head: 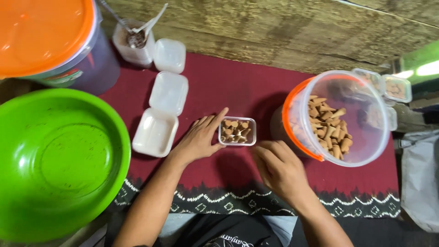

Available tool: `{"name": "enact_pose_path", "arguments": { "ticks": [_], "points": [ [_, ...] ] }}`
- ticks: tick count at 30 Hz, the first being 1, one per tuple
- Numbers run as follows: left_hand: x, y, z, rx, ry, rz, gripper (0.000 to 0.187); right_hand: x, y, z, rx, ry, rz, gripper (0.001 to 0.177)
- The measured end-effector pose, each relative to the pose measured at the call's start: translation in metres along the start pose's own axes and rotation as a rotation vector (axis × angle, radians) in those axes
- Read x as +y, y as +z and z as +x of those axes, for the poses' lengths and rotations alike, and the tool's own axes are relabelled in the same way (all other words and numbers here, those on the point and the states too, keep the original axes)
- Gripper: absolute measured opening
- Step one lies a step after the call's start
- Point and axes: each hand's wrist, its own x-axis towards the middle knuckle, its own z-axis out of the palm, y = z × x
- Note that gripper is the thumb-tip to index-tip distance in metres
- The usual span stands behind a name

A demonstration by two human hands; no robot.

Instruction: The person packs incense cones from a large bucket into small plastic containers by hand, first aligning a stack of empty containers, then filling each container with cones, occasionally shifting the cones in the bucket to access them.

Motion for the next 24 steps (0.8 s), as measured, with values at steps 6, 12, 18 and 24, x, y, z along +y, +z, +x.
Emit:
{"name": "enact_pose_path", "arguments": {
  "ticks": [6, 12, 18, 24],
  "points": [
    [0.008, 0.000, -0.001, 0.173, 0.074, -0.007, 0.106, 0.062, -0.093, -0.029, 0.098, 0.156, -0.103, 0.024],
    [0.014, 0.006, 0.004, 0.203, 0.045, -0.019, 0.113, 0.154, -0.131, 0.002, -0.210, 0.375, -0.364, 0.021],
    [0.016, 0.004, 0.006, 0.160, -0.012, -0.036, 0.088, 0.207, -0.093, 0.014, -0.863, 0.608, -0.545, 0.074],
    [0.013, 0.005, 0.004, 0.196, 0.046, -0.026, 0.088, 0.218, -0.094, 0.004, -0.885, 0.553, -0.612, 0.033]
  ]
}}
